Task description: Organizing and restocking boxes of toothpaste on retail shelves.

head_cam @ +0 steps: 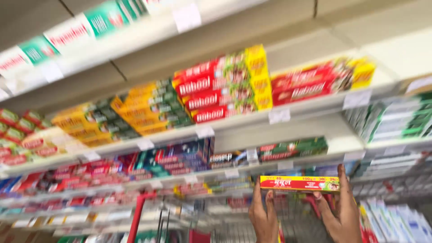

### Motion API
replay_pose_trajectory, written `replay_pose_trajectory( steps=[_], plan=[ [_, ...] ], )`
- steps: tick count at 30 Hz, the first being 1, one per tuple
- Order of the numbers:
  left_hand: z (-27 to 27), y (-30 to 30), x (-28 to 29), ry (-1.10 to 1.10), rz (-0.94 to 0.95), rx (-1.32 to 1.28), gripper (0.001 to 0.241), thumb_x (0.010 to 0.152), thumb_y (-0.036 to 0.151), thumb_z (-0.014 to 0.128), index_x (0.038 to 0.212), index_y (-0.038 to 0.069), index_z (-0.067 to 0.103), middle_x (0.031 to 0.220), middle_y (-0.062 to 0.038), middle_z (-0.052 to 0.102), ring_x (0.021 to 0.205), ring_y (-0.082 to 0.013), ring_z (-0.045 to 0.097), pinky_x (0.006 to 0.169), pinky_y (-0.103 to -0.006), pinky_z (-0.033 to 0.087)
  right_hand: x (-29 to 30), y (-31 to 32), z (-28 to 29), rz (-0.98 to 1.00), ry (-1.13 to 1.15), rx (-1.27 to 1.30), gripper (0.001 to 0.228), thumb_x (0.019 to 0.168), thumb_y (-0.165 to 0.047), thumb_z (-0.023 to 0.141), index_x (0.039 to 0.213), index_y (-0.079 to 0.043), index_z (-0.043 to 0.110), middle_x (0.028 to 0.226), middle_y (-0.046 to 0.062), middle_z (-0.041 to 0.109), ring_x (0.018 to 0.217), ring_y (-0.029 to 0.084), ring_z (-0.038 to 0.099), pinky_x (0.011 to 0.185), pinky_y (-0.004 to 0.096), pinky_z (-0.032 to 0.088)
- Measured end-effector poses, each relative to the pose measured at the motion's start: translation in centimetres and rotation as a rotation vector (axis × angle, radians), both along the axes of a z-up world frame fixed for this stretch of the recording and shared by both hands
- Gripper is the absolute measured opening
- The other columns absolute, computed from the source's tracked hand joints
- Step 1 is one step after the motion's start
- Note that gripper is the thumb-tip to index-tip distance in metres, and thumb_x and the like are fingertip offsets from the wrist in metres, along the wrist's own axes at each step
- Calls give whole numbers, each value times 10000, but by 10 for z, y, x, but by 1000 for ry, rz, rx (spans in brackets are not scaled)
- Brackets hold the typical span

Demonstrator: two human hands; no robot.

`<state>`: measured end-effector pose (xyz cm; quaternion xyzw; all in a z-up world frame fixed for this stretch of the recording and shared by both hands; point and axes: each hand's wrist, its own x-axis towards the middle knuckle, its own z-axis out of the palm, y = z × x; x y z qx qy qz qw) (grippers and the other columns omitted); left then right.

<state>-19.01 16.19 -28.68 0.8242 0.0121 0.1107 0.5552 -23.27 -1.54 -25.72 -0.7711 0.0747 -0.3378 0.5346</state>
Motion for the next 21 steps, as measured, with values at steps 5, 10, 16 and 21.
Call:
replay_pose_trajectory(
  steps=[5,10,16,21],
  plan=[
    [105,-32,14,-358,-146,-129,710,1027,441,517,1571,18,343,1545,-243,522,1434,-376,514,1127,-431,423,21,-35,117,83,-251,-153,854,883,-25,592,1637,12,193,1663,252,310,1504,297,362,1172,367,320],
    [205,-69,46,-575,-185,-31,735,1059,436,504,1585,-35,300,1550,-303,477,1441,-436,494,1132,-447,422,69,-87,191,237,-307,18,775,961,-117,551,1630,2,178,1691,215,275,1463,279,399,1107,370,403],
    [266,-119,116,-760,-204,94,747,1094,426,473,1586,-92,255,1612,-349,340,1485,-485,376,1194,-502,341,139,-147,247,273,-306,-20,682,1022,-230,507,1614,-7,250,1678,190,311,1476,287,392,1164,380,354],
    [295,-148,167,-715,-124,248,700,1070,420,449,1544,-84,344,1508,-390,414,1346,-531,471,1094,-550,400,205,-184,257,363,-153,42,611,1063,-354,444,1563,-24,321,1609,173,393,1398,271,478,1138,360,382]
  ],
)
